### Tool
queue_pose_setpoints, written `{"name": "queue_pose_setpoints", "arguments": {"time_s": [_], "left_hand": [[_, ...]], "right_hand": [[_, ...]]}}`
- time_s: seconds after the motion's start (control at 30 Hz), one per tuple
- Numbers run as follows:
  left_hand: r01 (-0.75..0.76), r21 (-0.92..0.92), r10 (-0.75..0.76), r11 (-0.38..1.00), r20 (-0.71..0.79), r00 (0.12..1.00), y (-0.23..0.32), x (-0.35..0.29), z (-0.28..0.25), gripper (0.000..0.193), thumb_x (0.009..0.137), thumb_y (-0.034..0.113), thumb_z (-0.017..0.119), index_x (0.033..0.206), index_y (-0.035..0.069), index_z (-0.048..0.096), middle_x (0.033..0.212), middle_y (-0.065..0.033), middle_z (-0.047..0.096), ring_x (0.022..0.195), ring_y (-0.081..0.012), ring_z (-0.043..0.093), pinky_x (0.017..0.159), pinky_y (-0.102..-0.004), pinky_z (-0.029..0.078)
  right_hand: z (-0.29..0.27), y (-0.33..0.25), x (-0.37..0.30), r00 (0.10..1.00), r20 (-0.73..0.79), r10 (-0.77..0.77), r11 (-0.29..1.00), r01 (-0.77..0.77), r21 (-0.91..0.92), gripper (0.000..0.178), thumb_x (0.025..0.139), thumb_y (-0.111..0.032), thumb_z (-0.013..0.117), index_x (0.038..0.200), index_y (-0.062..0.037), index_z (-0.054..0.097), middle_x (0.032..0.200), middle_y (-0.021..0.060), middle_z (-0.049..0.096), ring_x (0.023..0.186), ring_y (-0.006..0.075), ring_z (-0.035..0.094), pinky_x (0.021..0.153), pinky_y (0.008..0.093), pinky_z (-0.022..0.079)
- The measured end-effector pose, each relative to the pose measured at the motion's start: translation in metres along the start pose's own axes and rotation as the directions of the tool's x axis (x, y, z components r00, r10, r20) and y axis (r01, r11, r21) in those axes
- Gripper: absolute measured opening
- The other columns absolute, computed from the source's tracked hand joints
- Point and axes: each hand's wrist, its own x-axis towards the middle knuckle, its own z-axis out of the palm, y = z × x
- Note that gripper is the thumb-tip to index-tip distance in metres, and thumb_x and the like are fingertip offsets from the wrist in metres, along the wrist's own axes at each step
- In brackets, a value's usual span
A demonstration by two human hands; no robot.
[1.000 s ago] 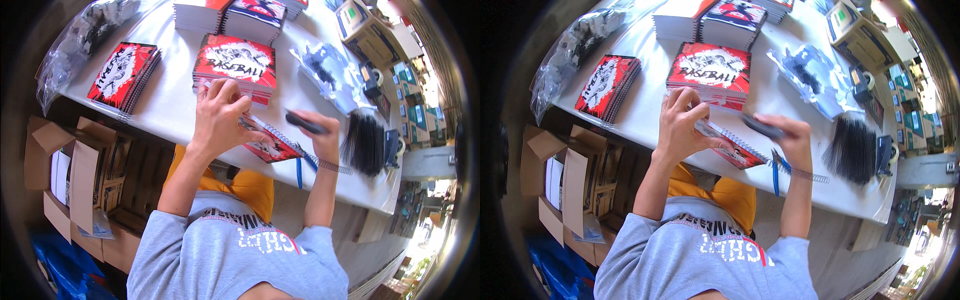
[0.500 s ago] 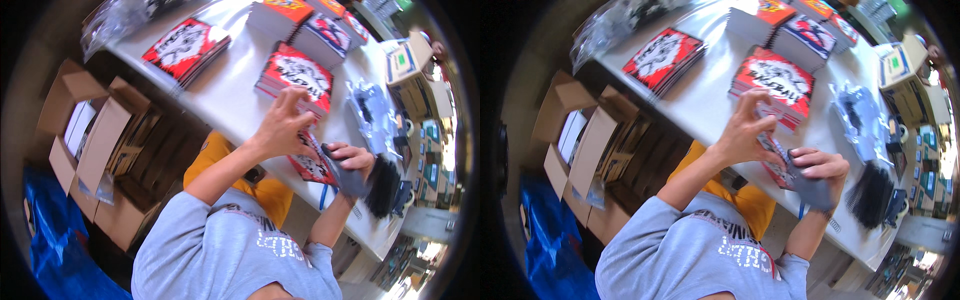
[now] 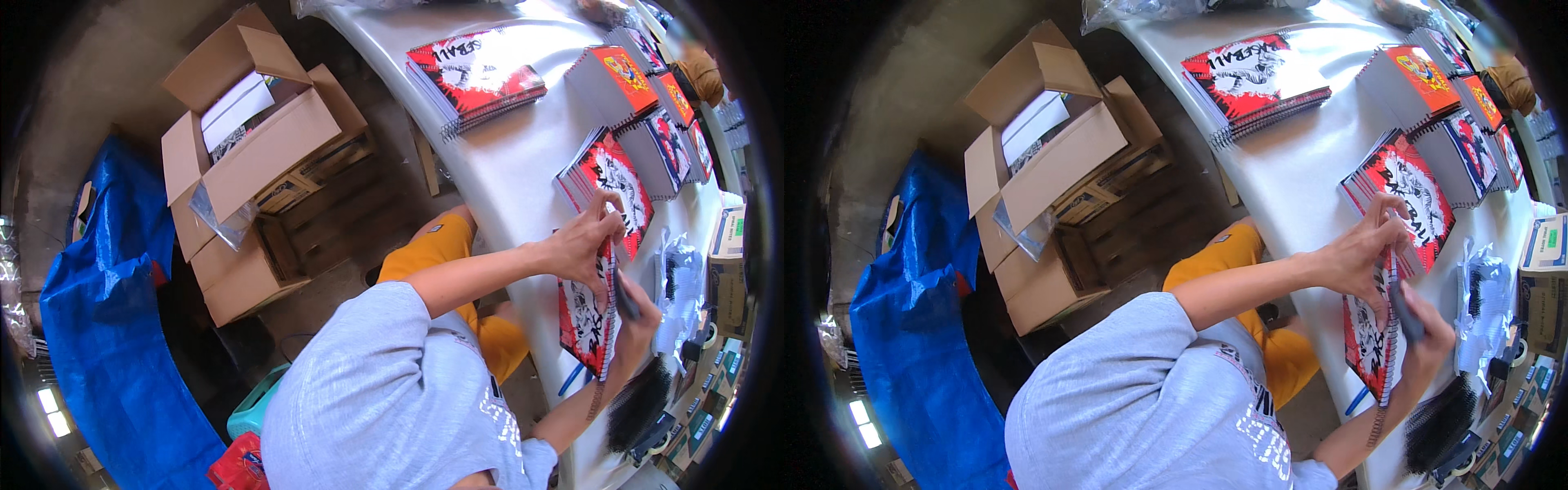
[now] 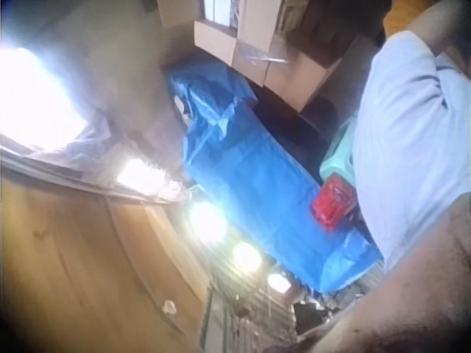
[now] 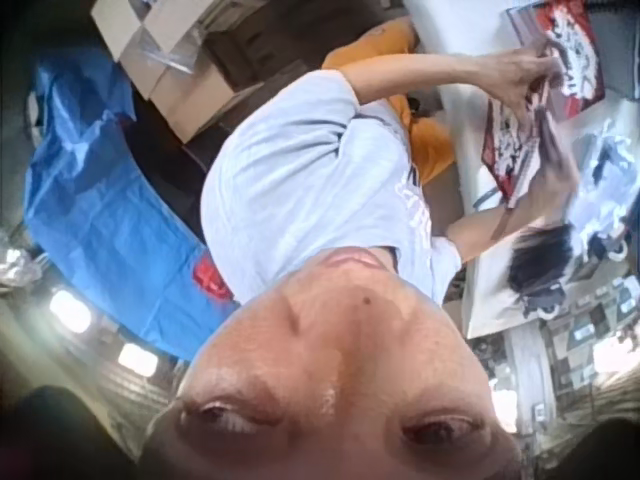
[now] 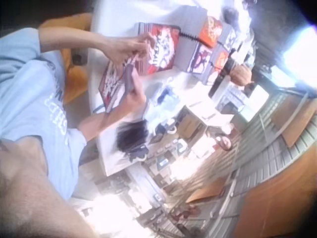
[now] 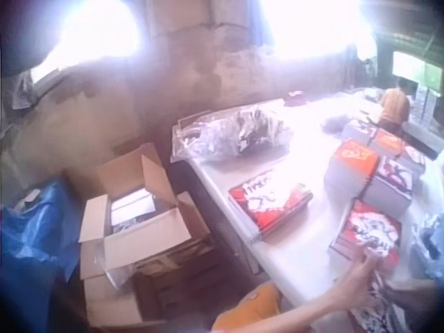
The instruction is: The person assembles spiral notebooks by inserting a plastic coil through the pre-punched holes in the covers and pages, then trims and crimps the ends of the coil using pliers.
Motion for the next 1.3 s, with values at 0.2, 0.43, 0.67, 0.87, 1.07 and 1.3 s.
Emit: {"name": "queue_pose_setpoints", "arguments": {"time_s": [0.2, 0.43, 0.67, 0.87, 1.07, 1.3], "left_hand": [[-0.041, -0.1, 0.04, 0.994, -0.011, 0.999, -0.01, 0.002, 0.004, 0.093, 0.031, 0.039, 0.092, 0.095, 0.007, 0.032, 0.105, -0.0129, 0.033, 0.1, -0.0272, 0.038, 0.086, -0.0379, 0.039], [-0.07, 0.066, 0.063, 0.995, 0.103, 0.993, -0.016, 0.001, -0.005, 0.1, 0.028, 0.039, 0.092, 0.103, 0.005, 0.035, 0.103, -0.0116, 0.036, 0.103, -0.0267, 0.039, 0.089, -0.0376, 0.035], [0.14, -0.041, -0.133, 0.989, 0.14, 0.981, -0.01, 0.001, -0.012, 0.1, 0.031, 0.037, 0.093, 0.098, 0.007, 0.026, 0.098, -0.0104, 0.038, 0.096, -0.0223, 0.042, 0.084, -0.0335, 0.039], [0.534, -0.44, -0.5, 0.722, 0.202, 0.842, -0.007, -0.01, -0.01, 0.04, 0.072, 0.025, 0.078, 0.088, 0.002, 0.05, 0.071, -0.0005, 0.051, 0.062, -0.0088, 0.047, 0.061, -0.023, 0.043], [0.47, -0.375, -0.489, 0.799, 0.052, 0.871, 0.029, -0.003, -0.013, 0.016, 0.08, 0.011, 0.069, 0.089, 0.001, 0.061, 0.07, -0.0004, 0.059, 0.063, -0.0039, 0.049, 0.058, -0.0187, 0.04], [0.116, -0.055, -0.118, 0.992, -0.044, 0.992, 0.044, -0.003, 0.006, 0.025, 0.076, -0.001, 0.068, 0.102, 0.0, 0.066, 0.085, -0.0055, 0.065, 0.078, -0.0121, 0.056, 0.071, -0.0231, 0.044]], "right_hand": [[0.001, 0.0, -0.003, 0.968, -0.028, -0.251, 0.965, 0.253, 0.076, 0.029, 0.071, -0.008, 0.061, 0.096, 0.006, 0.065, 0.099, 0.0221, 0.065, 0.096, 0.0285, 0.062, 0.091, 0.0358, 0.045], [0.015, -0.019, 0.021, 0.994, 0.033, -0.105, 0.988, 0.108, -0.114, 0.03, 0.067, 0.006, 0.056, 0.095, 0.0009, 0.069, 0.095, 0.016, 0.068, 0.089, 0.0235, 0.065, 0.084, 0.0311, 0.048], [0.027, -0.005, 0.032, 0.997, -0.003, -0.074, 0.996, 0.074, -0.045, 0.034, 0.069, 0.008, 0.054, 0.097, -0.0032, 0.069, 0.094, 0.0132, 0.068, 0.084, 0.0184, 0.066, 0.076, 0.0259, 0.049], [-0.026, 0.037, -0.009, 0.855, -0.519, 0.011, 0.87, -0.264, -0.417, 0.039, 0.069, 0.007, 0.054, 0.102, -0.0084, 0.068, 0.1, 0.014, 0.066, 0.091, 0.0265, 0.065, 0.081, 0.0308, 0.048], [-0.026, 0.055, -0.106, 0.755, -0.614, 0.229, 0.62, -0.6, -0.506, 0.043, 0.08, -0.019, 0.062, 0.122, -0.0096, 0.055, 0.117, 0.0181, 0.057, 0.108, 0.034, 0.054, 0.092, 0.038, 0.041], [0.064, 0.062, -0.168, 0.763, -0.642, 0.074, 0.22, -0.64, -0.736, 0.044, 0.091, -0.025, 0.049, 0.133, -0.0118, 0.044, 0.12, 0.0132, 0.045, 0.108, 0.0305, 0.045, 0.093, 0.0359, 0.036]]}}
